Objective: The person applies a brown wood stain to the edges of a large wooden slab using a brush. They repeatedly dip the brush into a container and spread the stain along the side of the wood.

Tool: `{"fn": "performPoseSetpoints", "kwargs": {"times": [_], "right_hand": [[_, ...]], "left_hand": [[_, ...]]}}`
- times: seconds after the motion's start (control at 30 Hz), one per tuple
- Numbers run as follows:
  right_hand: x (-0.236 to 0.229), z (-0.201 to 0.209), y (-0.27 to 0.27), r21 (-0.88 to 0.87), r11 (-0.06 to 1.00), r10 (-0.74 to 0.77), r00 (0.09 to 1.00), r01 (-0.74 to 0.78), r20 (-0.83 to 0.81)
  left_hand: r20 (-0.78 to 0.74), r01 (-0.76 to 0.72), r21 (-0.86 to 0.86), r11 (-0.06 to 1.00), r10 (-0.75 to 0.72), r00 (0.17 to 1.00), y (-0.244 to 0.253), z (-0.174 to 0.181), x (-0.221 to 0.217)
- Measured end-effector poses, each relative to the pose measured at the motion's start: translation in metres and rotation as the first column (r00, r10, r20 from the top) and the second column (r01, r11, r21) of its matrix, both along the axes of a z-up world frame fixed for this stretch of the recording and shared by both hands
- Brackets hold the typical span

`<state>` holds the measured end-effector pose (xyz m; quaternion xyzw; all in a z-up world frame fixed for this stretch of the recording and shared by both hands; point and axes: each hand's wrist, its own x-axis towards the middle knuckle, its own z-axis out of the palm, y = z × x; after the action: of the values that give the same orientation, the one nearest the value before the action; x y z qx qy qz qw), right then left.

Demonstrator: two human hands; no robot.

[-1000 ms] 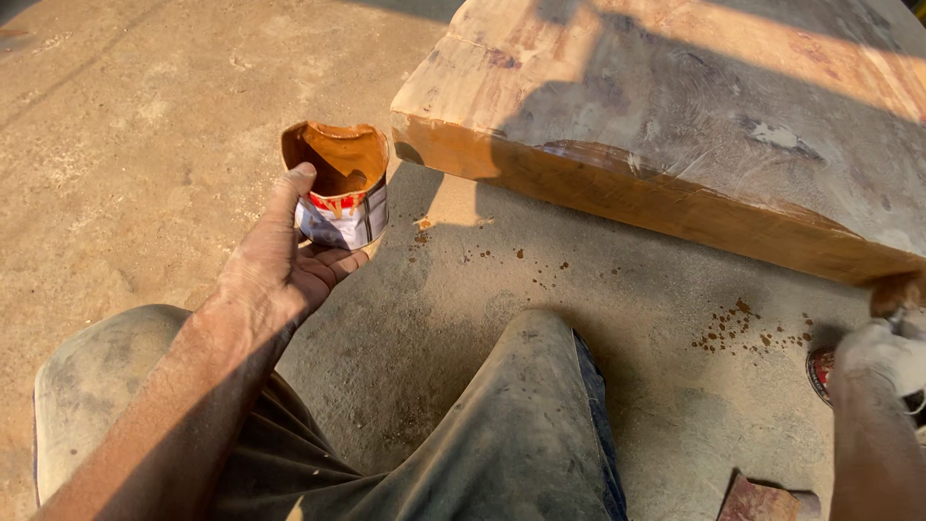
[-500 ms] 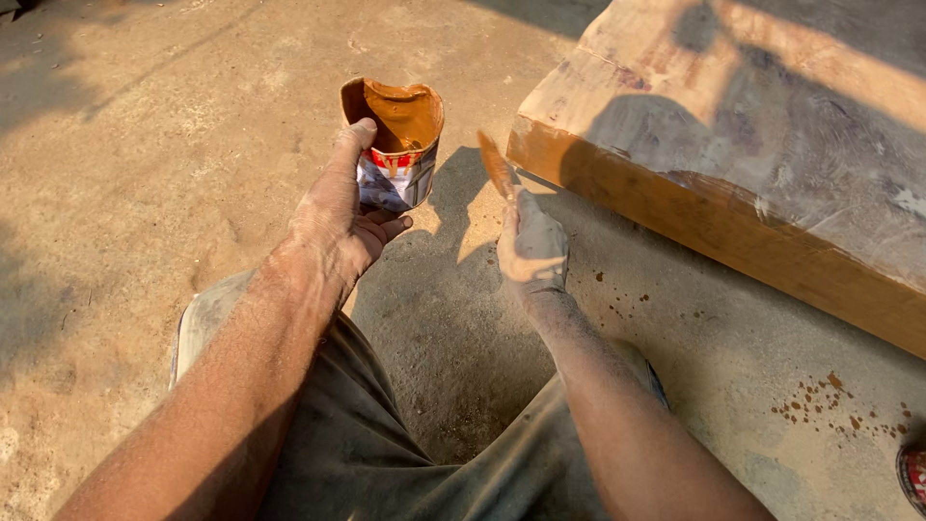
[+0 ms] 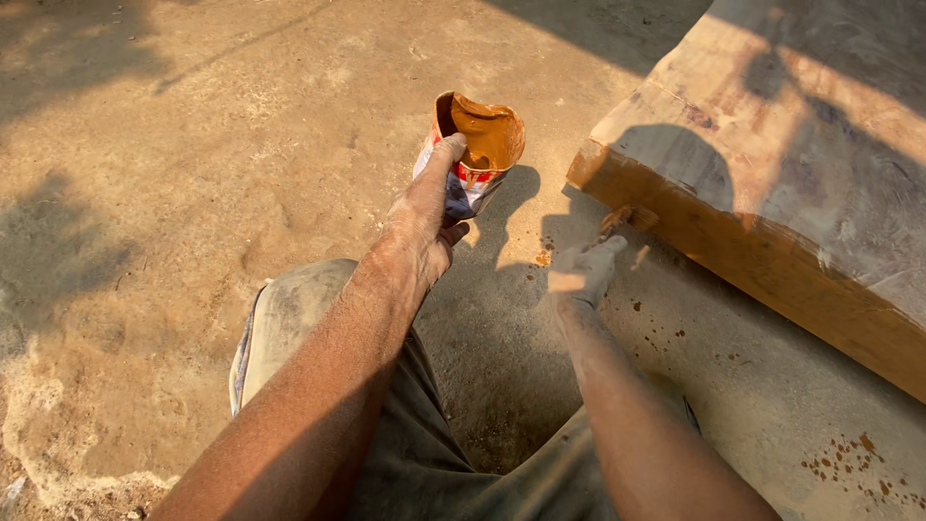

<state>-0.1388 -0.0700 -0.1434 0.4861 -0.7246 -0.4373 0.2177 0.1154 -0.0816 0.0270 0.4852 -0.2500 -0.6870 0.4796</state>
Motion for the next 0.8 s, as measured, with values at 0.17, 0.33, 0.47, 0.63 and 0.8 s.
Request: {"fn": "performPoseSetpoints", "kwargs": {"times": [0.17, 0.33, 0.47, 0.63, 0.8], "right_hand": [[0.033, 0.017, -0.014, -0.555, 0.649, 0.478, 0.288, 0.520, 0.830], [0.003, 0.050, 0.019, -0.509, 0.675, 0.420, 0.288, 0.534, 0.860], [0.007, 0.057, 0.018, -0.465, 0.750, 0.395, 0.245, 0.471, 0.885], [0.009, 0.075, 0.019, -0.449, 0.681, 0.378, 0.247, 0.578, 0.892], [0.028, 0.112, 0.031, -0.447, 0.676, 0.370, 0.254, 0.586, 0.893]], "left_hand": [[-0.007, -0.022, -0.009, 1.000, 0.022, 1.000, -0.001, 0.002, 0.008], [0.015, -0.006, -0.016, 1.000, 0.007, 1.000, 0.004, 0.001, 0.004], [-0.020, -0.024, 0.001, 1.000, 0.024, 1.000, 0.002, 0.003, 0.009], [0.000, 0.010, -0.019, 1.000, -0.010, 1.000, 0.007, 0.002, -0.001], [-0.020, 0.003, -0.014, 1.000, -0.003, 1.000, 0.007, -0.004, 0.000]]}}
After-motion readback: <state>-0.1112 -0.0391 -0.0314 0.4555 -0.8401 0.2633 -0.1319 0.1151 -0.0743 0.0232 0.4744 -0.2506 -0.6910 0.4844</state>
